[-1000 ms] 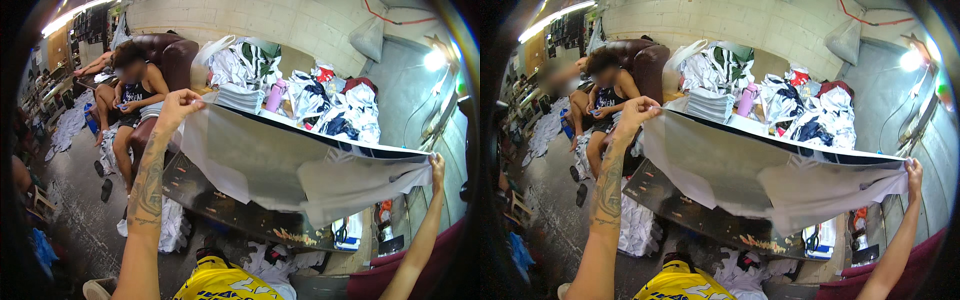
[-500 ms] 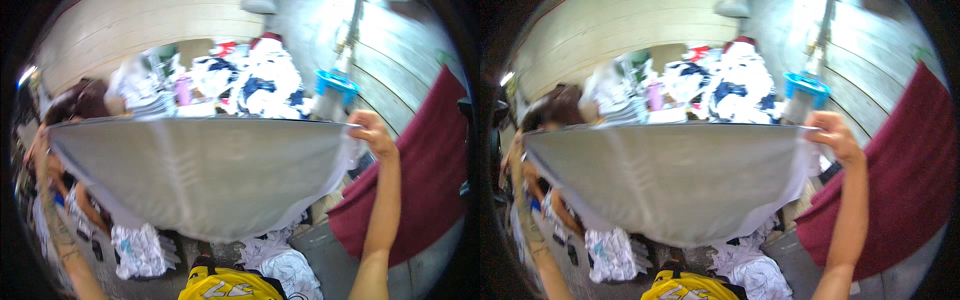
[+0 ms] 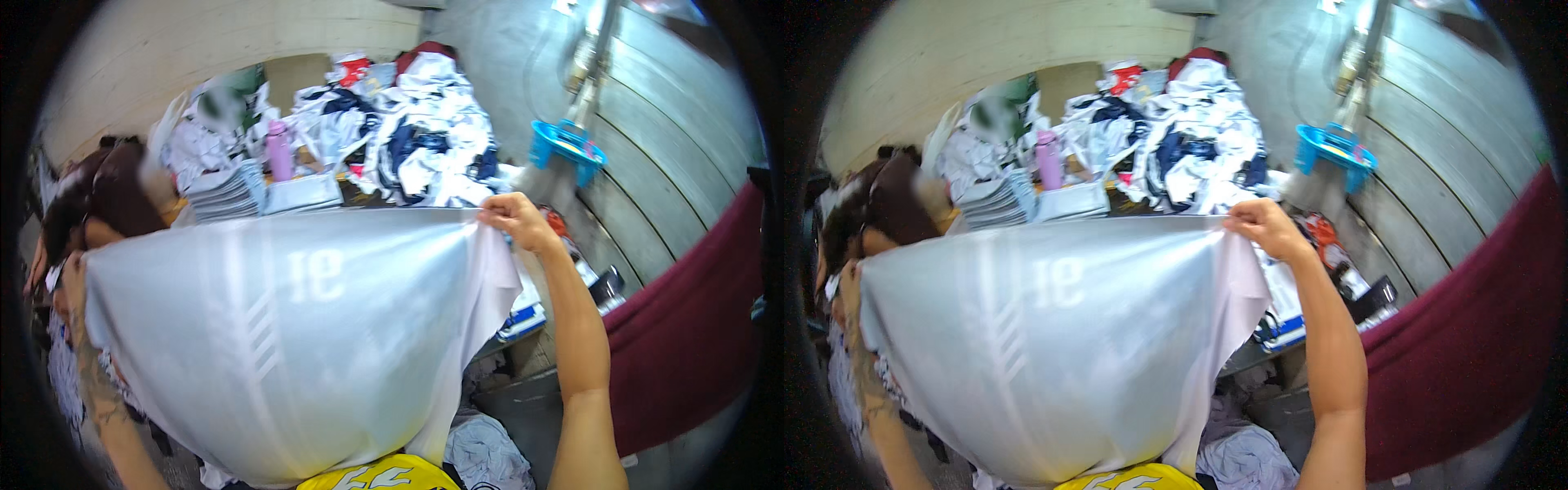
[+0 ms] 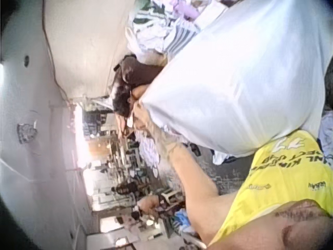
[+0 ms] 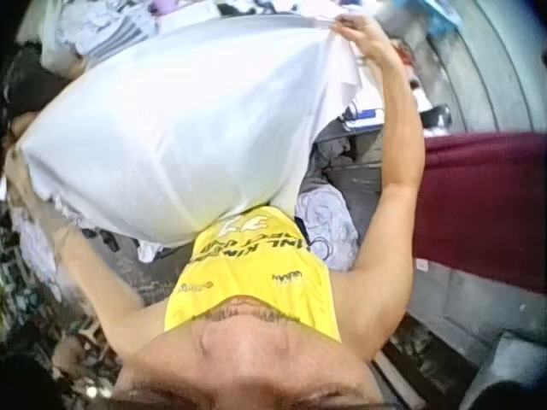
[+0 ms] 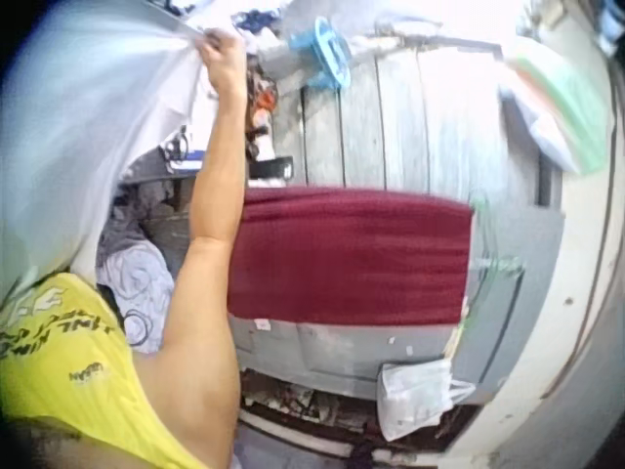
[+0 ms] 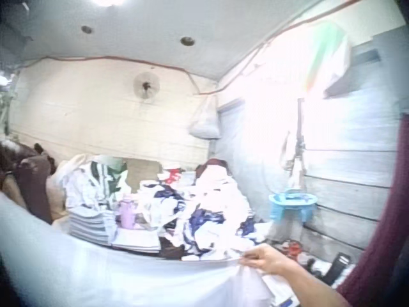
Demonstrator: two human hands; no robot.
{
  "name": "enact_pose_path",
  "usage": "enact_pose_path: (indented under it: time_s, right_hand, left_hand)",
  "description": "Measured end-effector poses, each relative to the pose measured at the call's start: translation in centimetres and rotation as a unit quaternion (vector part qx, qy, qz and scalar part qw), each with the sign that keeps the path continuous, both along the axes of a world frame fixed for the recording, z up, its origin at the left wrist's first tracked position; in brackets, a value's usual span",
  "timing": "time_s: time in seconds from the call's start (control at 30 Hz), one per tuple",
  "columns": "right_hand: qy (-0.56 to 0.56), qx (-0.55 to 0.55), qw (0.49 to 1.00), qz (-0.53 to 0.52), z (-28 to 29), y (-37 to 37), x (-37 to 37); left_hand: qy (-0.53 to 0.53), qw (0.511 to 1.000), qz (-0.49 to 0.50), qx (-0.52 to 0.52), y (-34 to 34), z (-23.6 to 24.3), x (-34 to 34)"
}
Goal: The person cuts large sheets of white fabric using shears on a cluttered table. They repeatedly trim the edges of the fabric, fold the cut pieces, and place them into a pile. The person also handles a blue and white patterned jersey, cutting it with the shears.
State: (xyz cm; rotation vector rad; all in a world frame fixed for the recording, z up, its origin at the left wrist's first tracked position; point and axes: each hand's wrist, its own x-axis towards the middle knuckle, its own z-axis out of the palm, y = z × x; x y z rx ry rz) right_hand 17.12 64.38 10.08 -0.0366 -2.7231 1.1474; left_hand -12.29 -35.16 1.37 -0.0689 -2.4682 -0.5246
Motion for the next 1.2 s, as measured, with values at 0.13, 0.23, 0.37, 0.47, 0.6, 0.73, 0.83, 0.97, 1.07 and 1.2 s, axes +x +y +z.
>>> enact_pose_path:
  time_s: [0.13, 0.23, 0.37, 0.47, 0.6, 0.73, 0.83, 0.97, 1.07, 1.2]
  right_hand:
    - [0.065, 0.040, 0.994, -0.072, 0.5, 2.0, -6.9]
    - [0.191, -0.013, 0.979, -0.066, 4.8, 3.2, -5.4]
    - [0.157, -0.028, 0.984, -0.082, 6.1, 3.5, 1.2]
    - [0.064, -0.029, 0.996, -0.054, -0.3, 3.2, 4.2]
    - [0.057, 0.001, 0.995, -0.081, -15.1, 2.0, 3.3]
    - [0.043, 0.078, 0.981, -0.172, -27.5, -0.5, 2.3]
    - [-0.017, 0.122, 0.967, -0.221, -32.9, -2.5, 3.0]
    - [-0.093, 0.133, 0.948, -0.274, -36.2, -4.0, 6.0]
    - [-0.112, 0.182, 0.936, -0.279, -36.4, -4.6, 9.6]
    - [-0.176, 0.201, 0.923, -0.278, -34.4, -6.3, 13.1]
  left_hand:
    - [0.083, 0.994, -0.058, 0.041, 4.0, 3.7, -6.0]
    - [0.156, 0.950, -0.139, 0.232, 4.9, 9.8, -1.6]
    - [0.161, 0.905, -0.123, 0.374, 5.4, 9.4, 12.8]
    - [0.068, 0.938, -0.074, 0.332, 7.7, 0.1, 21.6]
    - [-0.016, 0.933, 0.066, 0.354, 12.2, -15.1, 24.3]
    - [-0.133, 0.872, 0.079, 0.465, 15.6, -26.2, 22.0]
    - [-0.200, 0.817, 0.124, 0.527, 17.4, -31.8, 22.0]
    - [-0.192, 0.845, 0.119, 0.485, 17.2, -34.4, 24.2]
    - [-0.243, 0.878, 0.114, 0.396, 16.2, -32.5, 27.4]
    - [-0.312, 0.931, 0.087, 0.165, 16.2, -28.3, 30.5]
